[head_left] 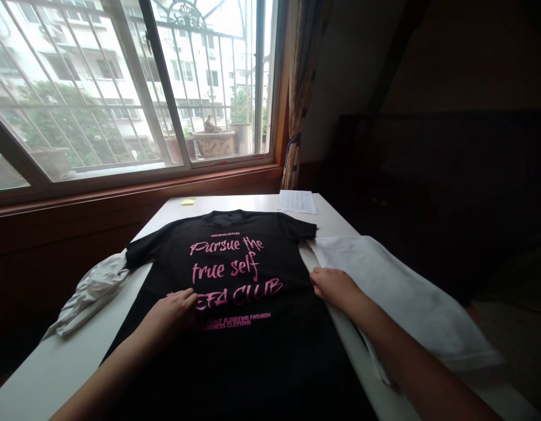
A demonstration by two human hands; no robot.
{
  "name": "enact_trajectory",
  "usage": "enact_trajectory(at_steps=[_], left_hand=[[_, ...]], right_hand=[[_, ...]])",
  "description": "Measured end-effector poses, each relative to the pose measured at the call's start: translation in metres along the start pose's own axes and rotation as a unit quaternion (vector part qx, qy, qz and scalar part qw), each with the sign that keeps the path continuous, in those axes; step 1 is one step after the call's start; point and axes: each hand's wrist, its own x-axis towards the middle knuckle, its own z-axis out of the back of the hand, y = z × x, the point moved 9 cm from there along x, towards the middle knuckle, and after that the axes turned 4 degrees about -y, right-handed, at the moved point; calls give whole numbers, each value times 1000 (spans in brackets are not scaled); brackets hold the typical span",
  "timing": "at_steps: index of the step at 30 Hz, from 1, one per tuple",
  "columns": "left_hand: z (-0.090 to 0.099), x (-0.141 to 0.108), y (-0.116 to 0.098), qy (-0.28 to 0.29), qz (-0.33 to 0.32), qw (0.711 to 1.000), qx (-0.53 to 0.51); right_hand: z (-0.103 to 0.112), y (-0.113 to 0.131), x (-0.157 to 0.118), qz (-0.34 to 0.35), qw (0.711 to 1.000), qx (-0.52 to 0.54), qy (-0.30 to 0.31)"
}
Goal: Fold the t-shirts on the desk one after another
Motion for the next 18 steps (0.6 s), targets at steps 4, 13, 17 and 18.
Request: enact_trajectory(at_steps=[4, 13, 17, 18], left_hand=[[-6, 2, 2, 5, -4, 1000, 9], [-12, -1, 6, 2, 2, 1000, 21], [-8, -1, 4, 3, 7, 1000, 14], [-6, -1, 3, 2, 11, 1000, 10]], right_hand=[[3, 1, -2, 1, 1000, 9, 3], [16, 15, -42, 59, 994, 96, 10], [6, 10, -57, 59, 992, 106, 26], [3, 7, -59, 50, 992, 108, 30]])
